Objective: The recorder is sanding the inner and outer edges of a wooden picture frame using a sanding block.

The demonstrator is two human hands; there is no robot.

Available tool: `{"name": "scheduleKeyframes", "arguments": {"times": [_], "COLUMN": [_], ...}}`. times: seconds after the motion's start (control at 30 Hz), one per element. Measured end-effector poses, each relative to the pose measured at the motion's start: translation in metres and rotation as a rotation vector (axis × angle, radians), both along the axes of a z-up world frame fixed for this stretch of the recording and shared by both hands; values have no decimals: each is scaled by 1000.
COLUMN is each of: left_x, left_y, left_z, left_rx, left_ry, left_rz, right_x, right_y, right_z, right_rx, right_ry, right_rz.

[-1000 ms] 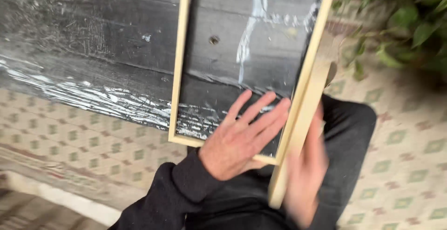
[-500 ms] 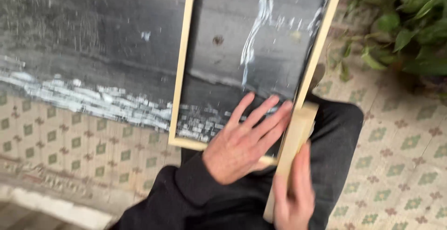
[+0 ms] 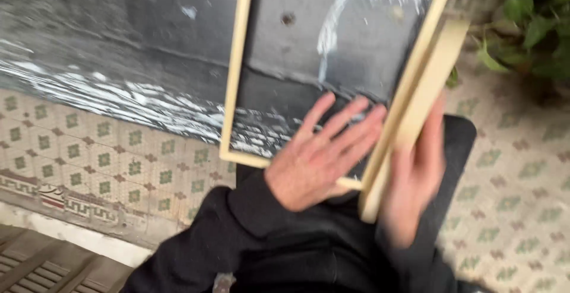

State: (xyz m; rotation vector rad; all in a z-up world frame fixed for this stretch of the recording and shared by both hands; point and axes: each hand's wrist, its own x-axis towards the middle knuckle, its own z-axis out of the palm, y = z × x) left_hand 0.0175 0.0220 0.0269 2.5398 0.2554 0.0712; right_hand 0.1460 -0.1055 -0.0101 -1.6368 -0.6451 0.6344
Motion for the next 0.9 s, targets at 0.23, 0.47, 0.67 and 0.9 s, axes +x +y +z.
{"name": "scheduleKeyframes", "arguments": {"times": [0.23,0.47,0.67,0.9], "left_x": [0,5,3,9], "left_y": [-6,-2,-2,6], "left_z": [-16,-15,-7,6], "left_rx": [125,66,61,109], "left_ry": [45,62,32,125], "left_rz": [-17,-42,-40,-88], "right_x": [-17,48,-39,68], "right_y": [-17,82,-24,63], "right_z": [12,53,39,5], "right_rx": [-51,-193,-96,-21], "right_ry": [-82,-74,-451,-651], "right_rz": [0,22,174,176]}}
